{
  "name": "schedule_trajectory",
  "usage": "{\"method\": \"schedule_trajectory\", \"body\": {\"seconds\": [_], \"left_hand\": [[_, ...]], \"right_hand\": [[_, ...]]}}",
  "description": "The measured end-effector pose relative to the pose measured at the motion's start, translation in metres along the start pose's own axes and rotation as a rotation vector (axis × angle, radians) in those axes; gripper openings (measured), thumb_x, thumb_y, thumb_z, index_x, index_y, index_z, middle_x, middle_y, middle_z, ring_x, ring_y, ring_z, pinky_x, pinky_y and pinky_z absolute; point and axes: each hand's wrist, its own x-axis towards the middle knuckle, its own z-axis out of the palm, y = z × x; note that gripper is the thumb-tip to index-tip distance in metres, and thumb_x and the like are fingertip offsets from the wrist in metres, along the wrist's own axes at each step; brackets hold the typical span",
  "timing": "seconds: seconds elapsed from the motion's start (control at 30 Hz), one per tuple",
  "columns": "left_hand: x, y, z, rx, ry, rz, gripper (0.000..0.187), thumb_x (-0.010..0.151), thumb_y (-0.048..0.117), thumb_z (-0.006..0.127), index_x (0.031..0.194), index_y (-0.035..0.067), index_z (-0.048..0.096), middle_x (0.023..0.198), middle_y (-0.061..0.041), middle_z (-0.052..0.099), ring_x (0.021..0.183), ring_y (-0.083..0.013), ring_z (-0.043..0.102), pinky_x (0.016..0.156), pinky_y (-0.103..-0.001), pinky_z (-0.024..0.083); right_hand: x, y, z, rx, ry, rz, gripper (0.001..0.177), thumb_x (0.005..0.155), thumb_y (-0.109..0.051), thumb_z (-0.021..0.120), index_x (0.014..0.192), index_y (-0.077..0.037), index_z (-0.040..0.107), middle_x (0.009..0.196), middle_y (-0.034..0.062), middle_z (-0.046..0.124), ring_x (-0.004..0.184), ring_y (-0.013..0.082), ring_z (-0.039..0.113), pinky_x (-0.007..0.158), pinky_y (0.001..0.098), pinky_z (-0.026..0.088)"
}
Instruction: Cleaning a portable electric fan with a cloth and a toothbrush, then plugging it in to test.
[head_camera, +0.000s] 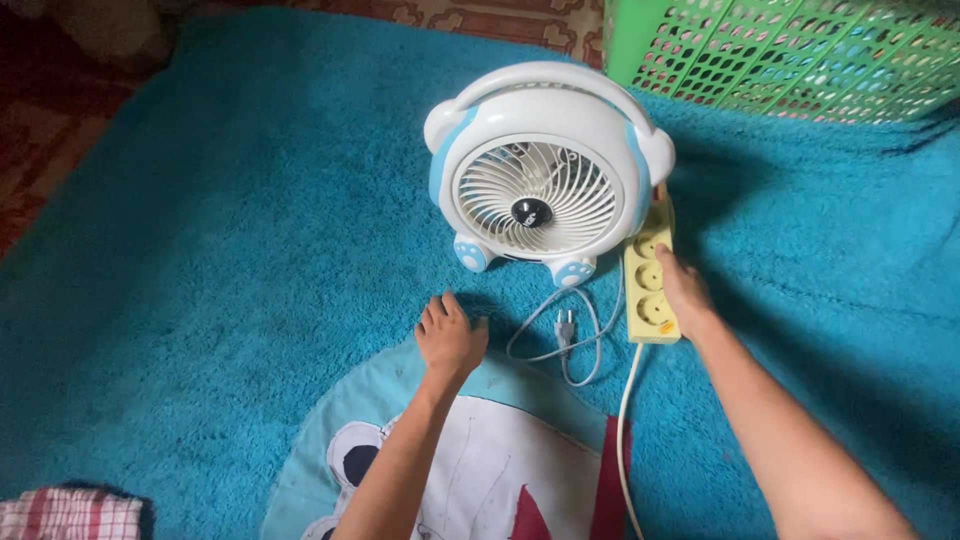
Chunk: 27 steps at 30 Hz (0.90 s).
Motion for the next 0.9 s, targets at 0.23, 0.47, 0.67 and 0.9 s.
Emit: {"method": "schedule_trajectory", "body": {"seconds": [0.23,0.47,0.67,0.9], "left_hand": [[0.0,-0.004,-0.035,0.087,-0.067,0.089,0.047,0.081,0.032,0.076,0.117,0.009,0.057,0.122,-0.014,0.056,0.122,-0.0369,0.052,0.093,-0.052,0.05],[0.004,-0.006,-0.028,-0.059,-0.105,0.127,0.037,0.085,0.024,0.074,0.116,0.011,0.058,0.118,-0.016,0.059,0.115,-0.0384,0.057,0.088,-0.051,0.054],[0.004,0.038,-0.077,-0.15,0.309,0.357,0.048,0.088,0.017,0.07,0.132,0.005,0.055,0.13,-0.019,0.057,0.12,-0.0391,0.056,0.098,-0.049,0.049],[0.08,0.136,-0.16,-0.192,0.732,0.832,0.074,0.093,0.022,0.073,0.157,0.007,0.04,0.162,-0.02,0.032,0.155,-0.0421,0.027,0.131,-0.057,0.023]], "right_hand": [[-0.026,0.006,0.01,-0.238,0.13,-0.11,0.065,0.093,-0.054,0.064,0.141,-0.013,0.057,0.127,0.0166,0.068,0.114,0.0299,0.066,0.095,0.0402,0.05],[-0.019,0.008,-0.025,-0.272,0.107,-0.195,0.073,0.083,-0.052,0.076,0.141,-0.013,0.057,0.122,0.0154,0.074,0.108,0.0282,0.07,0.094,0.0412,0.054],[-0.044,-0.006,-0.016,-0.781,0.447,-0.483,0.064,0.084,-0.047,0.081,0.135,-0.014,0.063,0.128,0.0206,0.062,0.118,0.0421,0.056,0.098,0.0561,0.045],[-0.099,-0.034,0.068,-0.647,0.034,-1.035,0.063,0.089,-0.045,0.073,0.136,-0.006,0.058,0.137,0.0214,0.051,0.125,0.0434,0.051,0.102,0.052,0.047]]}}
